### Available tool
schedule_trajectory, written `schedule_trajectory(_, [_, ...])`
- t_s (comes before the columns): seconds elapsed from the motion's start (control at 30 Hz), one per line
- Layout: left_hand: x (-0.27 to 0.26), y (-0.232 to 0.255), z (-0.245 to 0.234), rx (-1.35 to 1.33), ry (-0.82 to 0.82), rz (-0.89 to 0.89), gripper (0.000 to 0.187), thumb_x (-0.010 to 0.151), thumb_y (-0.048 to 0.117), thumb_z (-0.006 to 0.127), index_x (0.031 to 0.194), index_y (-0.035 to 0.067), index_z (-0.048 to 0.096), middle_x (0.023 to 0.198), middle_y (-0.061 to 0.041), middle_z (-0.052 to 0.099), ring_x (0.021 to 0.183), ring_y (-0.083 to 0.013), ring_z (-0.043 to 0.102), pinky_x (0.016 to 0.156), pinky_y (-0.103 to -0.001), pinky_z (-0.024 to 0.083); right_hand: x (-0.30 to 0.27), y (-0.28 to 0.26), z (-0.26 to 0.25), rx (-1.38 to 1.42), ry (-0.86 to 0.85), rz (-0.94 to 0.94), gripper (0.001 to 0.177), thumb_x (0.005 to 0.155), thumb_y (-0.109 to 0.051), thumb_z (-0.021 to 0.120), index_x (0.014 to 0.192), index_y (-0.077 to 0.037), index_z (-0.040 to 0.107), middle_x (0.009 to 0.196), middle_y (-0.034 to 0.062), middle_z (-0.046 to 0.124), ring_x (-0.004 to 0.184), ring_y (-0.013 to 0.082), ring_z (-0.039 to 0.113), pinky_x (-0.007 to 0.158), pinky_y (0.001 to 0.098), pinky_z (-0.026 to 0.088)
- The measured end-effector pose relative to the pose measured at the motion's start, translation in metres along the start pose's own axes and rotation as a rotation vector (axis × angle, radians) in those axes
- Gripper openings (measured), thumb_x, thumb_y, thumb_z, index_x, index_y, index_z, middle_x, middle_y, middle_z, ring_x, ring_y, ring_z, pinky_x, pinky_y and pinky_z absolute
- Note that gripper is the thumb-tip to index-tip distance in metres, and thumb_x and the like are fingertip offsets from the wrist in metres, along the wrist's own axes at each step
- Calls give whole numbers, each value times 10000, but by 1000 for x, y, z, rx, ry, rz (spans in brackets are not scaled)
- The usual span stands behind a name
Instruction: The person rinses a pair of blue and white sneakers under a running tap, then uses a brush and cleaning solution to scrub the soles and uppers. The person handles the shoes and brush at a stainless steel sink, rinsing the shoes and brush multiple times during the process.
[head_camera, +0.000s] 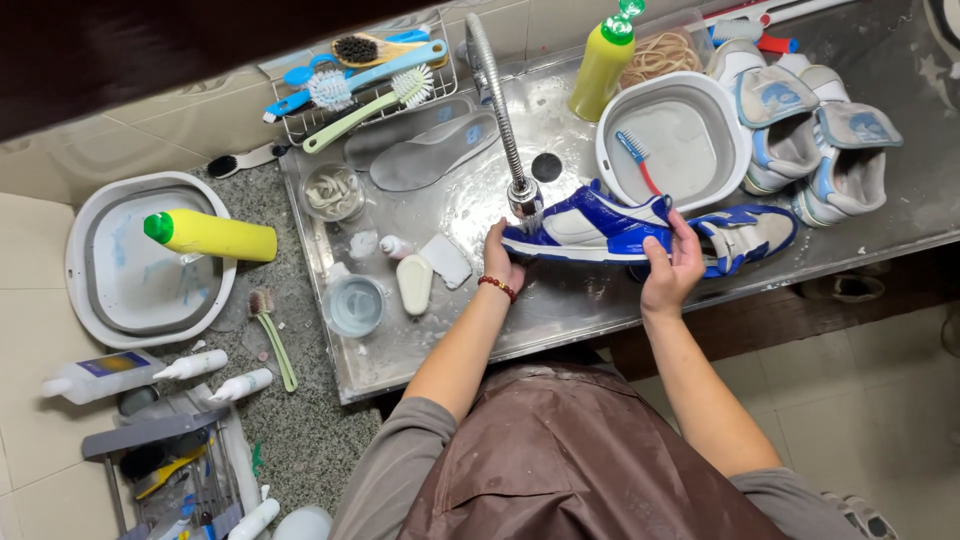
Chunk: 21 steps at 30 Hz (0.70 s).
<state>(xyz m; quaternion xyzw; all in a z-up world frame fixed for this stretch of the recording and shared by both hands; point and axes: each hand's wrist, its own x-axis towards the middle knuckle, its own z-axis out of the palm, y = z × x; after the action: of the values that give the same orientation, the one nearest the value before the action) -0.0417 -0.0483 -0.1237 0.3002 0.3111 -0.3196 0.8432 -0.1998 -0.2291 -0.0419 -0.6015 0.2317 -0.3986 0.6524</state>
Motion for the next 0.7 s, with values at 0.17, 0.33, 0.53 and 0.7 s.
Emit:
schedule_trajectory(0.17, [14,-8,0,63,-75,-127,277,908,355,585,1062,138,662,1110,-64,688,1039,-251,620,935,-448,482,7,-13,-14,-88,-11,-107,562,931,-67,633,1450,106,504,1454,186,579,1369,255,552,1232,372,392])
schedule_trajectory(0.33, [77,-29,-35,-11,-278,-74,236,964,275,607,1083,79,662,1098,-83,693,1031,-250,641,994,-405,505,-10,-18,-23,-190,-24,-149,624,1002,-180,628,1527,90,427,1517,172,517,1420,258,490,1250,368,334])
schedule_trajectory(0.53, [34,10,0,-41,-323,113,393,930,250,559,1250,49,668,1090,-71,704,1045,-227,636,1001,-377,496,-38,-21,-8,-324,-123,2,723,912,-273,730,1471,49,405,1364,160,549,1251,232,535,1137,360,408])
schedule_trajectory(0.7, [-13,71,11,-47,-397,140,420,863,215,563,1270,111,552,1247,-165,668,1121,-336,636,1006,-470,502,-42,37,9,-95,-322,155,727,859,-225,681,1483,5,386,1380,135,519,1278,224,512,1156,337,374])
